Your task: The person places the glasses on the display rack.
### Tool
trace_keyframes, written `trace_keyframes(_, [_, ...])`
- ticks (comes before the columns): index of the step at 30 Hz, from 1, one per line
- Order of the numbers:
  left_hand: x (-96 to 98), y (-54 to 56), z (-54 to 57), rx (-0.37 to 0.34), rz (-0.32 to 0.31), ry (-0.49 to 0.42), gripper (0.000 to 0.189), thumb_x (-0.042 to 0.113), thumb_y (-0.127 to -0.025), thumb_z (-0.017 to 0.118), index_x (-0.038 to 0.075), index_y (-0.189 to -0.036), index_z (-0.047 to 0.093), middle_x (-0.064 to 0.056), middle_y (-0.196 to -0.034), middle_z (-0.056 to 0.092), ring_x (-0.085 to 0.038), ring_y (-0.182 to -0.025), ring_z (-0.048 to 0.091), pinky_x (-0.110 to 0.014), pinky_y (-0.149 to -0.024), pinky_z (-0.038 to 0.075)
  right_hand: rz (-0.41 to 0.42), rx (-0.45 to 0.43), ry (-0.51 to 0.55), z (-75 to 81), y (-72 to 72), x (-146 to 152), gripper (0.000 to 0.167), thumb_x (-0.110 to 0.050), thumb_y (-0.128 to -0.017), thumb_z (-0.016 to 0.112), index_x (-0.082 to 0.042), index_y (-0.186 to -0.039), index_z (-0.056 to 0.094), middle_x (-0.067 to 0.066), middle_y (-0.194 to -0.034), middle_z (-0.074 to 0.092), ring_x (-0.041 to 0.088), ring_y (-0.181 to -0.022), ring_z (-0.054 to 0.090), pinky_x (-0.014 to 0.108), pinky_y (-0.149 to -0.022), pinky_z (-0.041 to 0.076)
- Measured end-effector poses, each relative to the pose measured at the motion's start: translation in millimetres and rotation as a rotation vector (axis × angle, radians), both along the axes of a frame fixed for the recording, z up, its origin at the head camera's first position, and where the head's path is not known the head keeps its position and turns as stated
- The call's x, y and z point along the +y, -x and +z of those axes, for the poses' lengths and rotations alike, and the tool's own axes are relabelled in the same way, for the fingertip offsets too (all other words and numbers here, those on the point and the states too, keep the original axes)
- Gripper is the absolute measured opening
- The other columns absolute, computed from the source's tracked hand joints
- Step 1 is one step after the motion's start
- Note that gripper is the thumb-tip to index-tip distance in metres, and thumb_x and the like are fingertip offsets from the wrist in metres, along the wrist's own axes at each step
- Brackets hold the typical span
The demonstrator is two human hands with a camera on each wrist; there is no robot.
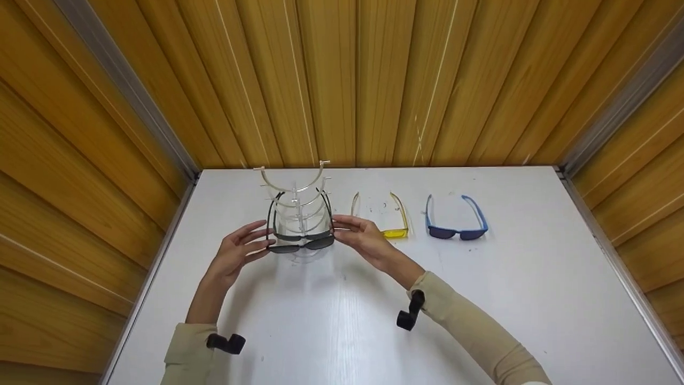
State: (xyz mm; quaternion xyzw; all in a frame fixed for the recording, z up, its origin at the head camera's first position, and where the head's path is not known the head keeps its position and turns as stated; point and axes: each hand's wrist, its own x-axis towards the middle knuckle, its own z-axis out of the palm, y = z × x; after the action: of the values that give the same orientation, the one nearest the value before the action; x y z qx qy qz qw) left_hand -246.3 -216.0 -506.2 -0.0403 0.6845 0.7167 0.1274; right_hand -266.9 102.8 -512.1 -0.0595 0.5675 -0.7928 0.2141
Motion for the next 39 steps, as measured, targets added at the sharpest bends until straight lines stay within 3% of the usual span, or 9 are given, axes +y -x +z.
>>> trace_keyframes(8, [2.1, 12.1, 0.8, 0.001, 0.033, -0.003, 0.054, -0.002, -0.096, 0.066, 0.000, -0.147, 0.050, -0.018, -0.143, 0.061, -0.010, -0.105, 0.074, -0.027, -0.092, 0.061, -0.057, -0.021, 0.005, -0.1, 8.3, -4.7, 0.051, 0.007, -0.096, 0.060, 0.008, -0.146, 0.048, 0.027, -0.147, 0.052, 0.024, -0.126, 0.062, 0.030, -0.110, 0.052])
trace_keyframes(13, [2.9, 19.3, 1.9, 0.008, 0.048, -0.024, 0.053, -0.004, -0.096, 0.064, -0.003, -0.147, 0.050, -0.013, -0.137, 0.066, -0.010, -0.101, 0.074, -0.027, -0.092, 0.061, -0.105, -0.034, 0.017, -0.8, 14.3, -8.4, 0.048, 0.009, -0.097, 0.059, 0.012, -0.143, 0.049, 0.014, -0.128, 0.067, 0.013, -0.112, 0.067, 0.025, -0.104, 0.055])
trace_keyframes(17, [3.4, 26.0, 2.4, 0.018, 0.070, -0.037, 0.052, -0.004, -0.095, 0.065, -0.003, -0.145, 0.052, -0.013, -0.138, 0.065, -0.012, -0.103, 0.075, -0.028, -0.094, 0.061, -0.122, -0.021, 0.010, 0.2, 20.3, -11.6, 0.047, 0.009, -0.097, 0.059, 0.012, -0.143, 0.049, 0.004, -0.117, 0.069, 0.007, -0.103, 0.068, 0.023, -0.101, 0.056])
trace_keyframes(21, [5.3, 32.3, 2.1, 0.018, 0.102, -0.048, 0.052, -0.004, -0.094, 0.066, -0.002, -0.144, 0.053, -0.013, -0.140, 0.063, -0.011, -0.104, 0.074, -0.027, -0.096, 0.060, -0.146, -0.020, -0.024, 1.3, 26.1, -14.4, 0.046, 0.007, -0.097, 0.059, 0.009, -0.142, 0.052, 0.008, -0.123, 0.068, 0.008, -0.102, 0.068, 0.024, -0.097, 0.057])
trace_keyframes(26, [8.1, 37.6, -0.7, -0.001, 0.142, -0.074, 0.051, -0.005, -0.095, 0.066, -0.002, -0.144, 0.054, -0.014, -0.142, 0.061, -0.010, -0.104, 0.074, -0.027, -0.097, 0.059, -0.162, -0.034, -0.069, 0.0, 29.7, -17.6, 0.046, 0.004, -0.098, 0.058, 0.005, -0.144, 0.053, 0.021, -0.143, 0.058, 0.013, -0.108, 0.065, 0.027, -0.095, 0.055])
trace_keyframes(32, [8.8, 42.8, -4.5, -0.024, 0.181, -0.081, 0.051, -0.003, -0.094, 0.068, 0.001, -0.144, 0.055, -0.016, -0.147, 0.057, -0.013, -0.109, 0.072, -0.027, -0.099, 0.059, -0.161, -0.040, -0.073, -3.0, 32.3, -21.2, 0.045, 0.002, -0.100, 0.055, 0.003, -0.145, 0.052, 0.021, -0.149, 0.053, 0.014, -0.113, 0.062, 0.041, -0.109, 0.049])
trace_keyframes(39, [8.0, 46.9, -7.6, -0.027, 0.170, -0.060, 0.049, 0.000, -0.097, 0.066, 0.002, -0.145, 0.055, -0.018, -0.152, 0.053, -0.016, -0.117, 0.069, -0.026, -0.101, 0.057, -0.130, -0.033, -0.069, -6.3, 33.9, -22.6, 0.047, 0.001, -0.102, 0.051, 0.005, -0.149, 0.046, 0.023, -0.155, 0.046, 0.019, -0.122, 0.059, 0.051, -0.120, 0.041])
